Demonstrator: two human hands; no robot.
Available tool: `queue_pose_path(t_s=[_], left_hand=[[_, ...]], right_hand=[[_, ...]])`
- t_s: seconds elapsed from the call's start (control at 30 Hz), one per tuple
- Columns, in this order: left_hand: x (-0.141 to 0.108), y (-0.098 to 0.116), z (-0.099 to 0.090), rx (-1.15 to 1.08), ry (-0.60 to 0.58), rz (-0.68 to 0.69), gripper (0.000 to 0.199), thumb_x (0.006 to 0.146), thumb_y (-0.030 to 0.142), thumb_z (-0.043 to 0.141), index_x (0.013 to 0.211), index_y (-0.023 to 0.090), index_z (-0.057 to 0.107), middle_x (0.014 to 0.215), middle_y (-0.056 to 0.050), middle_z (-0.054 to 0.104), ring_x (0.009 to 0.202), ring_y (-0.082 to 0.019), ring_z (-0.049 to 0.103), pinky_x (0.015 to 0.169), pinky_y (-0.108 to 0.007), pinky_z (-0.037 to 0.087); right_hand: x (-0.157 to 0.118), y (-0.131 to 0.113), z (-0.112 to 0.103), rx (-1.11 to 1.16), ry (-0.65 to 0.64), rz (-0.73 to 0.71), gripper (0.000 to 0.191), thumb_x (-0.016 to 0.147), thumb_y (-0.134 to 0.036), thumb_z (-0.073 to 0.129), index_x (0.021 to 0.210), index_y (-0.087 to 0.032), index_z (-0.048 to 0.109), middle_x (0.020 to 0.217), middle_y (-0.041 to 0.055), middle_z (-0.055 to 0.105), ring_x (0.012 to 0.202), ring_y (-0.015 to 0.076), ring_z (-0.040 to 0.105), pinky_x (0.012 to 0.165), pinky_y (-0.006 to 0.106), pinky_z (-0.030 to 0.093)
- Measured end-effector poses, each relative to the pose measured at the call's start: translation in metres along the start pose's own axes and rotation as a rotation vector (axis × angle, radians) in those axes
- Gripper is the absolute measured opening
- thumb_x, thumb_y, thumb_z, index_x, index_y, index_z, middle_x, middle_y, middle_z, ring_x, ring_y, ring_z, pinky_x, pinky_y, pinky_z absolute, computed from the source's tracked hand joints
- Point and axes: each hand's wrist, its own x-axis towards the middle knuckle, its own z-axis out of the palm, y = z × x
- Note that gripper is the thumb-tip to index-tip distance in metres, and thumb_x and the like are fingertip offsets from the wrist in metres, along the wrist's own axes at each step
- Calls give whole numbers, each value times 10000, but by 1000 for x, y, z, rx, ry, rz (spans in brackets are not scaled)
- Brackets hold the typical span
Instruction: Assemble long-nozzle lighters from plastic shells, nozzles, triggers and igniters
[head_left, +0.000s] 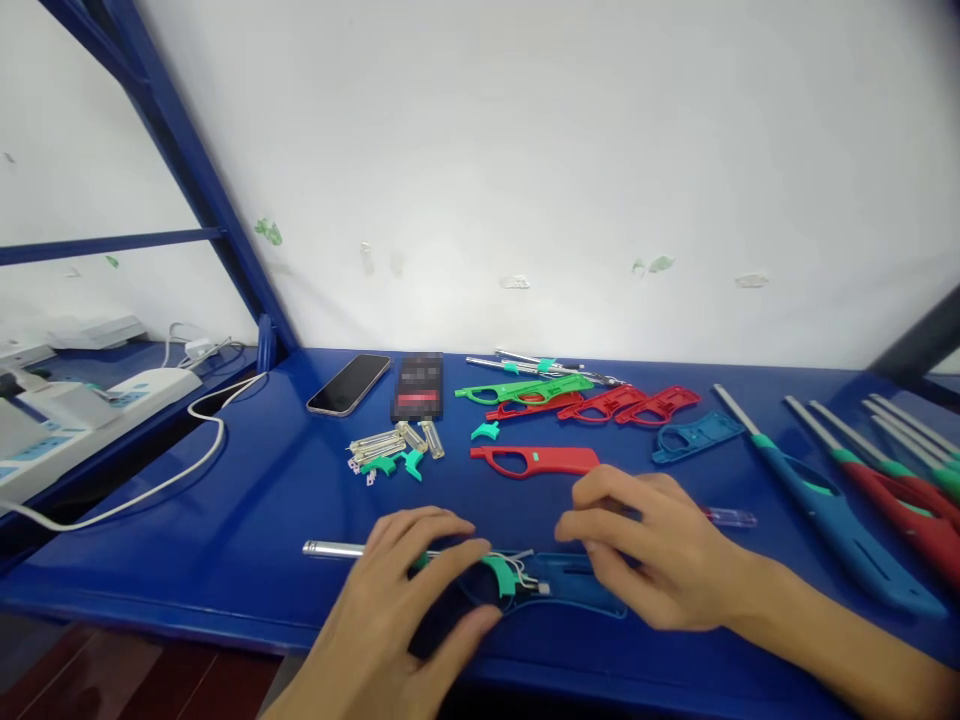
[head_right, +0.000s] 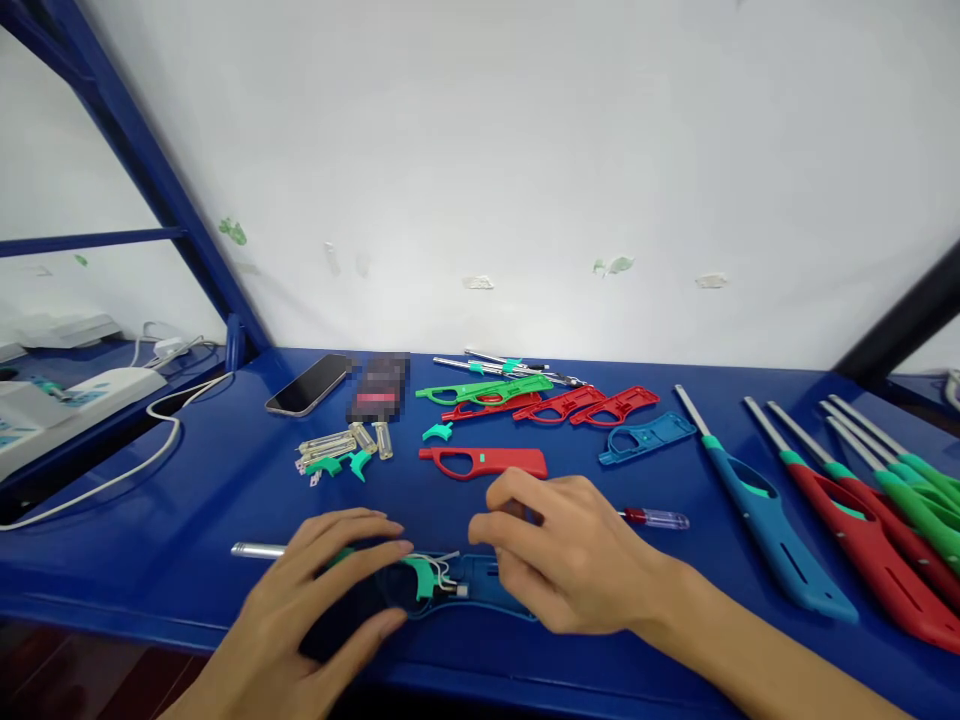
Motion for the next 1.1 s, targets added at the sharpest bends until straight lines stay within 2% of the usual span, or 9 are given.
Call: queue_pose_path(t_s=[0.07,0.17,0.2,0.3,0.43,0.6,0.77,0.93,1.1], left_hand=[[6,-8,-24,56,202,-102,117,1005,293,644,1084,323,724,1106,9,756,1005,-197,716,918,-354,584],[14,-22,-56,194,446,-375,119,1004,378,635,981,308,730,1024,21,738,981,-214,693,958,-400,532],[16,-26,-60,203,465,-377,132,989,392,651,953,294,731,1018,16,737,961,-215,695,958,-407,526],[16,-37,-51,183,288,-369,182,981,420,627,943,291,750,998,6,767,969,-232,703,927,-408,521],[10,-52,-31,226,178,-452,212,951,424,617,942,297,786,1030,-24,791,1032,-290,698,923,-441,502],[11,-69,-30,257,44,-521,236,916,437,614,882,294,799,911,-35,791,911,-295,699,798,-399,507],[18,-68,-26,275,-24,-593,266,911,470,624,959,286,811,941,-51,784,915,-302,701,752,-375,501],[22,-60,-25,272,-72,-651,278,915,447,573,931,299,807,962,-32,791,865,-281,725,724,-354,497],[24,-62,-29,254,-83,-729,267,907,449,571,915,299,791,877,-27,785,762,-269,721,649,-330,454]], right_hand=[[-1,3,-2,-24,60,-12,245,962,-60,454,1048,-206,631,898,17,610,631,102,580,537,264,379],[-3,8,-2,-49,105,-1,242,960,-41,488,1054,-212,630,887,8,623,684,102,627,552,260,390],[-3,9,-2,-48,108,4,239,961,-42,496,1055,-215,631,885,5,630,687,100,634,552,260,392],[-2,8,-1,-39,107,13,227,970,-47,491,1038,-213,630,872,3,639,677,96,639,543,259,387],[0,4,0,-6,115,16,226,970,-43,481,1008,-210,629,852,2,637,642,90,621,524,249,375],[0,3,1,21,88,4,223,955,-58,478,971,-209,640,828,-1,639,535,85,522,491,254,362],[0,0,-4,6,74,-31,233,934,-63,473,951,-203,657,791,-2,645,512,91,506,486,250,388],[0,-3,-7,-10,24,-54,249,950,-80,450,950,-206,665,775,-6,661,503,97,518,490,259,412],[-2,-1,-9,-44,-9,-101,219,974,-94,452,960,-199,643,700,-18,628,484,117,497,471,283,410]])
